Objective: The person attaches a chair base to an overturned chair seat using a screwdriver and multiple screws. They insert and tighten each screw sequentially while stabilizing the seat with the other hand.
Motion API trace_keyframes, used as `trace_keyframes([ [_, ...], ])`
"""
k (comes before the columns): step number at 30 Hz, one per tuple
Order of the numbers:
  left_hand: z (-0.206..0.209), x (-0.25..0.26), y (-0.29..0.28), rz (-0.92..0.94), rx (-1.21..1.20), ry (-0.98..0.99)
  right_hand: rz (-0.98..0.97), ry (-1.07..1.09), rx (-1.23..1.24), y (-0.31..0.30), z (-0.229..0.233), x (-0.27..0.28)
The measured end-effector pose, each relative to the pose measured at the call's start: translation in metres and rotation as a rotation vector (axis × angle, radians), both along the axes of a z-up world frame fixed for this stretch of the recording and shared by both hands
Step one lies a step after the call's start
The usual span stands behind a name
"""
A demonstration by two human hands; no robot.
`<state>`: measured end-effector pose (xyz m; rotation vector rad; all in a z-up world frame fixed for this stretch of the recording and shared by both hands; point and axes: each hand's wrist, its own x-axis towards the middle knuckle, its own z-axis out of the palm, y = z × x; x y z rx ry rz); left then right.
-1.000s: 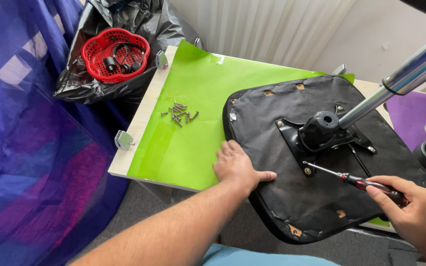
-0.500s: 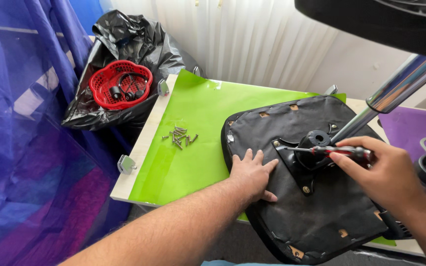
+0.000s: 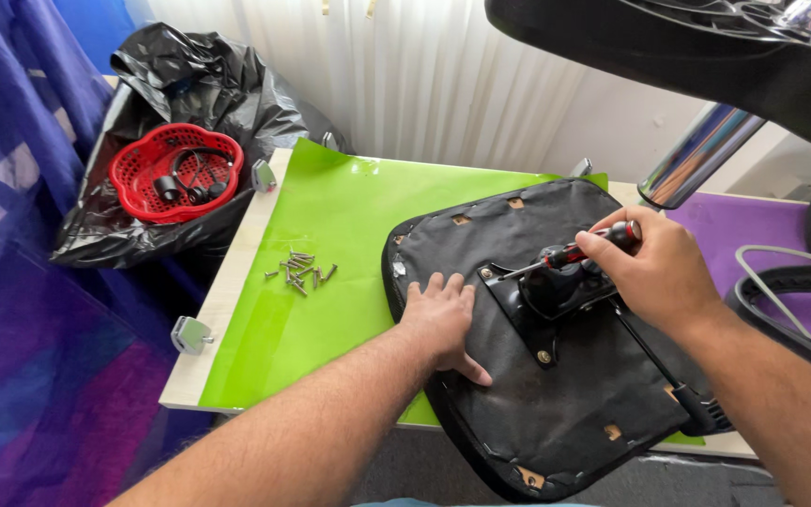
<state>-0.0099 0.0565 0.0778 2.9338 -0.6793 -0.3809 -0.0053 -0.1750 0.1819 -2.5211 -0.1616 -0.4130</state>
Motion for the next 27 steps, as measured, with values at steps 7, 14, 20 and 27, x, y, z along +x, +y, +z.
trace_keyframes([
  [7,-0.007,0.025,-0.001,0.015,-0.207,-0.063,0.099,-0.062,-0.023,0.003,-0.001,0.014],
  [14,-0.022,0.040,0.006,0.128,-0.226,-0.078,0.128,0.039,-0.085,0.022,-0.007,0.032],
  [20,-0.040,0.043,0.003,0.126,-0.151,-0.165,0.123,0.078,-0.099,0.029,-0.008,0.040],
  [27,-0.037,0.038,0.004,0.159,-0.123,-0.120,0.150,0.090,-0.141,0.032,-0.010,0.048],
])
